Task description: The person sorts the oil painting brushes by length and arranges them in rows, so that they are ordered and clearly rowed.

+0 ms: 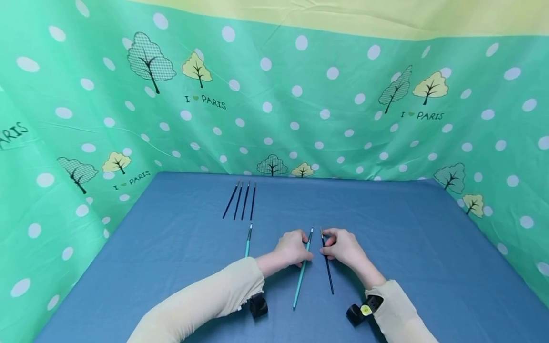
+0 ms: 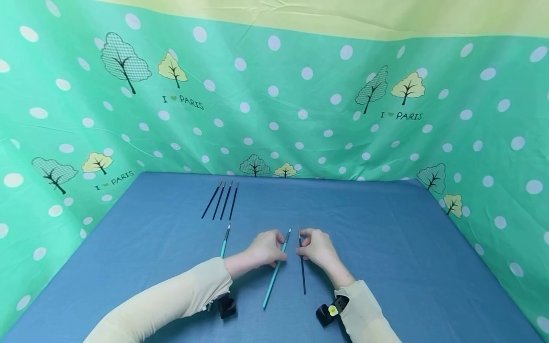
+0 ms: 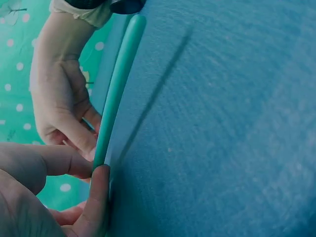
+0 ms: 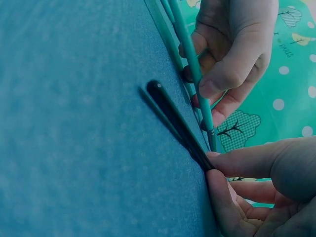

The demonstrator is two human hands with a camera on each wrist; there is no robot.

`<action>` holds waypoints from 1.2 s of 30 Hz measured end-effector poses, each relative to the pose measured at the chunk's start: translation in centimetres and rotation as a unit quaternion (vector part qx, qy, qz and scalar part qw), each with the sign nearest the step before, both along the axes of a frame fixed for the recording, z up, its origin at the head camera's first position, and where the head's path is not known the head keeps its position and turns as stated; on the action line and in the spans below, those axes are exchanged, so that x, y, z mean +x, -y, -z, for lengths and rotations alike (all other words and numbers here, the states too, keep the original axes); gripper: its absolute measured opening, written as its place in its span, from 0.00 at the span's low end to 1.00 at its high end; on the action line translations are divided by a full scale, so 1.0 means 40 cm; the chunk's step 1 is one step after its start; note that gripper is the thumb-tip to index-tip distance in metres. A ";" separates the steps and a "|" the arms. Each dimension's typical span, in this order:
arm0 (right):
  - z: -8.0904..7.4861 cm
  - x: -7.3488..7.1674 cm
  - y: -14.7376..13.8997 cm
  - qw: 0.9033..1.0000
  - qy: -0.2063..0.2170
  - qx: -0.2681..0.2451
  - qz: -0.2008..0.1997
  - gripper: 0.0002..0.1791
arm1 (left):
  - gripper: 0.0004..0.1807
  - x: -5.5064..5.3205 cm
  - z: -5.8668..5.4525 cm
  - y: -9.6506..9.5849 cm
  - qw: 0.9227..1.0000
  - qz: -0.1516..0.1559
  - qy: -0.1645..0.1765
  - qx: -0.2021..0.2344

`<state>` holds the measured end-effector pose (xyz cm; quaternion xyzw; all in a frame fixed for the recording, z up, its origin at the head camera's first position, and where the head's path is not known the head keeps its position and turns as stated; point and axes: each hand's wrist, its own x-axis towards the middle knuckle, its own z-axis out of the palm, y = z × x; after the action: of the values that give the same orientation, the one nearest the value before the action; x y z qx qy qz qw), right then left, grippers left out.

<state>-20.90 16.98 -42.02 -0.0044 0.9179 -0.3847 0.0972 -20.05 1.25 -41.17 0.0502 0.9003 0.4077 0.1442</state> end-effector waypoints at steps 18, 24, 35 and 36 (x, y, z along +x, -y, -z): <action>0.002 -0.001 -0.002 1.000 0.000 -0.006 0.006 0.28 | 0.21 -0.009 0.004 0.035 0.991 -0.006 0.064 0.119; 0.001 -0.001 0.000 1.000 0.001 -0.003 0.006 0.29 | 0.23 -0.012 -0.002 0.066 0.985 -0.006 0.062 0.160; 0.001 0.000 -0.001 1.000 0.009 -0.007 0.003 0.29 | 0.26 -0.010 -0.012 0.147 0.977 -0.007 0.057 0.206; 0.002 0.000 -0.001 1.000 0.009 -0.008 0.002 0.29 | 0.27 -0.010 -0.013 0.156 0.976 -0.007 0.058 0.208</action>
<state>-20.90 17.00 -42.08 0.0006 0.9137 -0.3927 0.1049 -20.44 -4.99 -40.63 0.0489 0.7863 0.5892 0.1793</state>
